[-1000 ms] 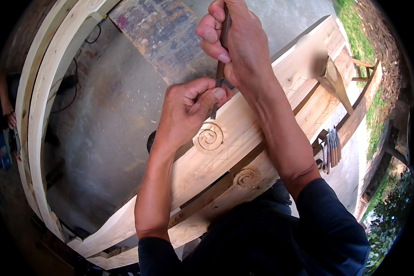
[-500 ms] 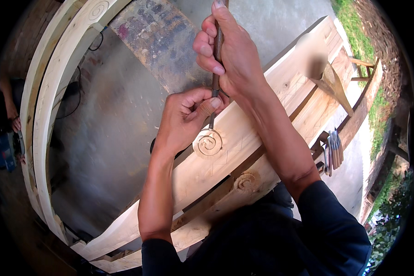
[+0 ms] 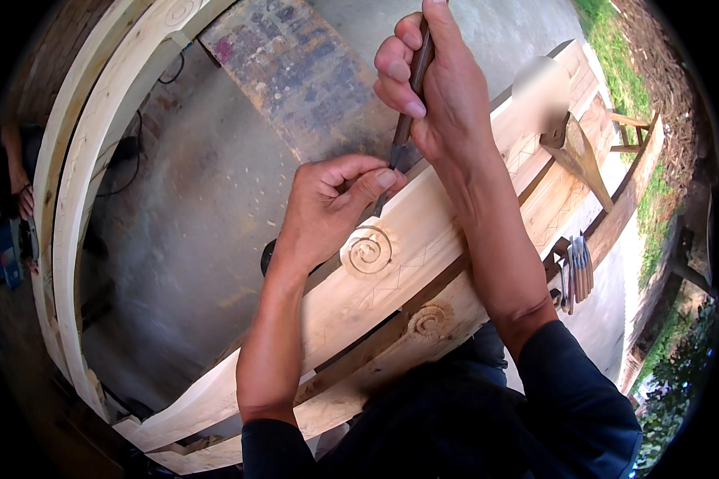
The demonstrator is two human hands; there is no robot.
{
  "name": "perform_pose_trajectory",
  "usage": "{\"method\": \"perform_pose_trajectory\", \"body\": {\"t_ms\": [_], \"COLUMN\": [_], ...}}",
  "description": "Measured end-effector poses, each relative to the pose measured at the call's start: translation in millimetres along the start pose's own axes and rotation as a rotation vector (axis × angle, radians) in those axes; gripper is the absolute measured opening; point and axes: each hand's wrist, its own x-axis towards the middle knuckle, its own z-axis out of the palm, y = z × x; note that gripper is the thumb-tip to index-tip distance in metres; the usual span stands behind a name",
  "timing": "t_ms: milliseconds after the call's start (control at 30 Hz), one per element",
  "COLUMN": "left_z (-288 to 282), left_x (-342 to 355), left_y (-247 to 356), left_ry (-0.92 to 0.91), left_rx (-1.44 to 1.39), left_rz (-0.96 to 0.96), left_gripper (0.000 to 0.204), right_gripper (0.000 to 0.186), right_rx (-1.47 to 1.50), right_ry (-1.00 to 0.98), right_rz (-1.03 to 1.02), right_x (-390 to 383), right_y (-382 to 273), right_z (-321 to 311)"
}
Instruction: The person carves decorative spiral patterns into a wooden plank using a chisel and a wooden mallet. They switch between different chisels from a set on a nearby bench and use their hands to guide the tools along the pre-drawn lines on the wood.
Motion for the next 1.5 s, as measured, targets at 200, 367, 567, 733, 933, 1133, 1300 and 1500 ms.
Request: {"method": "perform_pose_trajectory", "body": {"t_ms": [200, 367, 567, 733, 933, 1133, 1300, 1500], "left_z": [-4.4, -3.7, -8.1, -8.6, 8.0, -1.1, -2.3, -2.7], "left_x": [1.6, 0.2, -0.5, 0.1, 13.0, 22.8, 25.1, 25.8], "left_y": [-2.8, -1.2, -0.4, 1.7, 26.6, 15.9, 13.7, 12.3], "left_ry": [-0.022, -0.016, -0.065, -0.084, -0.178, -0.274, -0.290, -0.291], "left_rx": [0.034, 0.038, 0.018, -0.091, 0.132, 0.063, 0.068, 0.080], "left_rz": [-0.003, -0.031, -0.016, -0.084, -0.056, -0.062, -0.065, -0.064], "left_gripper": [0.019, 0.018, 0.017, 0.018, 0.018, 0.021, 0.023, 0.022], "right_gripper": [0.051, 0.053, 0.054, 0.053, 0.051, 0.050, 0.050, 0.051], "right_rx": [-0.003, -0.088, -0.096, -0.100, 0.003, 0.031, 0.003, -0.063], "right_ry": [-0.020, -0.014, -0.031, 0.007, 0.059, 0.071, 0.062, 0.100], "right_rz": [0.010, -0.018, 0.015, 0.078, -0.089, -0.064, -0.093, -0.113], "right_x": [-2.4, -5.8, -5.4, -1.0, -24.0, -20.9, -22.2, -25.3], "right_y": [3.7, 6.7, 15.3, 20.7, -10.9, -5.5, -6.3, -6.8], "right_z": [2.0, 8.0, 4.5, 4.7, -12.9, -15.8, -15.8, -12.8]}}
